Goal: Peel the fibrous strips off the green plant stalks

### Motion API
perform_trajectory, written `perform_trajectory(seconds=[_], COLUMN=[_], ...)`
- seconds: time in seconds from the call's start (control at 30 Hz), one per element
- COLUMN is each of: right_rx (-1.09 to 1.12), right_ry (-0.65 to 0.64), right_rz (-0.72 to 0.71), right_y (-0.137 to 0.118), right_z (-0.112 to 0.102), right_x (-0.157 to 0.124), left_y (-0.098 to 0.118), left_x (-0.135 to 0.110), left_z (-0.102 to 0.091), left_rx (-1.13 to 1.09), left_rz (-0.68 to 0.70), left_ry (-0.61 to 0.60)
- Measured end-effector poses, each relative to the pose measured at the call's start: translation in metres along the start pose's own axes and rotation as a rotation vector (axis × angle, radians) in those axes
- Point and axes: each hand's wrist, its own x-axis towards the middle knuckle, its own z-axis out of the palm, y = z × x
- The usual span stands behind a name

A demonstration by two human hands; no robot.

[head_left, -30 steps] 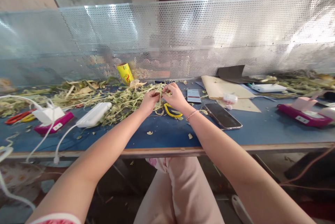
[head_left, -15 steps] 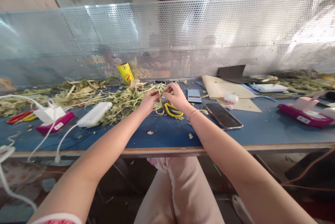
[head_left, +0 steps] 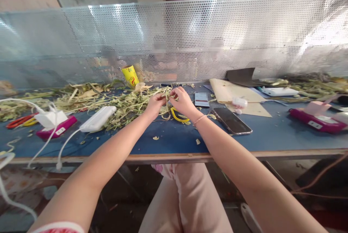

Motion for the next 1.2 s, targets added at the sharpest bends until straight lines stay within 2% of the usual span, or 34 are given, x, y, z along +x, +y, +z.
perform_trajectory(seconds=[0.1,0.17,0.27,0.33,0.43,0.53,0.63,0.8,1.03,1.2], right_rx=[0.021,0.086,0.297,0.492,0.705,0.768,0.797,0.773,0.546,0.258], right_ry=[0.022,0.047,0.073,0.087,0.111,0.109,0.04,-0.115,-0.026,0.006], right_rz=[0.045,0.152,0.344,0.408,0.451,0.473,0.441,0.392,0.452,0.379], right_y=[-0.0006,-0.0018,-0.0036,-0.0044,-0.0057,-0.0069,-0.0075,-0.0069,-0.0051,-0.004], right_z=[-0.0005,-0.0004,0.0004,0.0009,0.0003,-0.0017,-0.0036,-0.0049,-0.0049,-0.0019], right_x=[0.0013,0.0026,0.0047,0.0061,0.0074,0.0068,0.0043,0.0014,0.0035,0.0014], left_y=[-0.0005,-0.0008,-0.0008,-0.0004,0.0012,0.0033,0.0048,0.0061,0.0061,0.0033], left_x=[0.0003,0.0006,0.0014,0.0021,0.0027,0.0025,0.0021,0.0025,0.0021,0.0013], left_z=[0.0003,0.0003,-0.0005,-0.0013,-0.0021,-0.0018,-0.0013,-0.002,-0.0023,-0.0019], left_rx=[0.0,-0.02,-0.094,-0.156,-0.223,-0.271,-0.285,-0.299,-0.282,-0.242], left_rz=[-0.02,-0.038,-0.074,-0.1,-0.142,-0.173,-0.181,-0.178,-0.166,-0.153], left_ry=[0.026,0.038,0.05,0.051,0.062,0.104,0.121,0.102,0.102,0.08])
